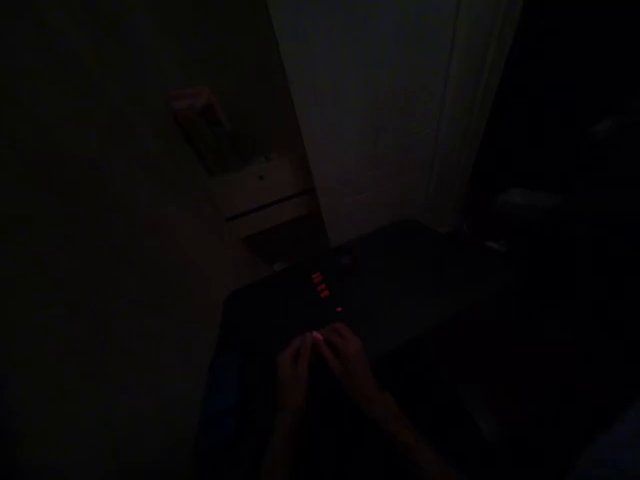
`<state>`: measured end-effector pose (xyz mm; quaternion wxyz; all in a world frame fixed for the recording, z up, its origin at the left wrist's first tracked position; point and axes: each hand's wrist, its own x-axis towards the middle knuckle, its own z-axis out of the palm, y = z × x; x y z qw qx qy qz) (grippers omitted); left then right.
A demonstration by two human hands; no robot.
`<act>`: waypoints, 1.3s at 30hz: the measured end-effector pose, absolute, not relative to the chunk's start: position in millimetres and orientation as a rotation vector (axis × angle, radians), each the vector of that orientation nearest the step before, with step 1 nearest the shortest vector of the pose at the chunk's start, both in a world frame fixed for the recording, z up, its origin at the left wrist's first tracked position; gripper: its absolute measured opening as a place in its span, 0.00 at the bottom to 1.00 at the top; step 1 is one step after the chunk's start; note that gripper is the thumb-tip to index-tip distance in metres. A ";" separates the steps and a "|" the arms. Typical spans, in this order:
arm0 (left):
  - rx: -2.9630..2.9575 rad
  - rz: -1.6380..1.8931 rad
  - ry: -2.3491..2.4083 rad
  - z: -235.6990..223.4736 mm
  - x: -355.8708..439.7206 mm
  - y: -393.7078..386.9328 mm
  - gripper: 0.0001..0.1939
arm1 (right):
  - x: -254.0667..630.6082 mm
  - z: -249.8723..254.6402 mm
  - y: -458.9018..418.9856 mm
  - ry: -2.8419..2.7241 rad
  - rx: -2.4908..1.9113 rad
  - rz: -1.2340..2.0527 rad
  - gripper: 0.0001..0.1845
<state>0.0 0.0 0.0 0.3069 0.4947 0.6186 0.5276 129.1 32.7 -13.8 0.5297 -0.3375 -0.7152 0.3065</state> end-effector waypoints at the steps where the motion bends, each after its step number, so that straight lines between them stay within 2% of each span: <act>1: 1.297 1.408 1.655 -0.9 0.7 0.5 0.28 | 129.8 -14.3 33.0 -1.703 -0.815 0.732 0.14; 9: 1.236 1.399 1.648 -0.5 6.4 3.9 0.30 | 134.4 -17.7 36.8 -1.654 -0.892 0.735 0.15; 21: 1.332 1.524 1.582 2.3 7.1 6.5 0.15 | 137.2 -18.1 43.2 -1.753 -0.817 0.802 0.14; 30: 1.166 1.594 1.598 -1.1 4.3 5.9 0.19 | 134.8 -17.1 36.6 -1.768 -0.791 0.778 0.06; 38: 1.108 1.592 1.520 7.6 7.7 3.5 0.20 | 135.4 -15.6 33.0 -1.760 -0.797 0.724 0.05; 39: 1.089 1.605 1.522 7.2 8.1 3.8 0.20 | 135.8 -15.5 32.7 -1.757 -0.785 0.731 0.09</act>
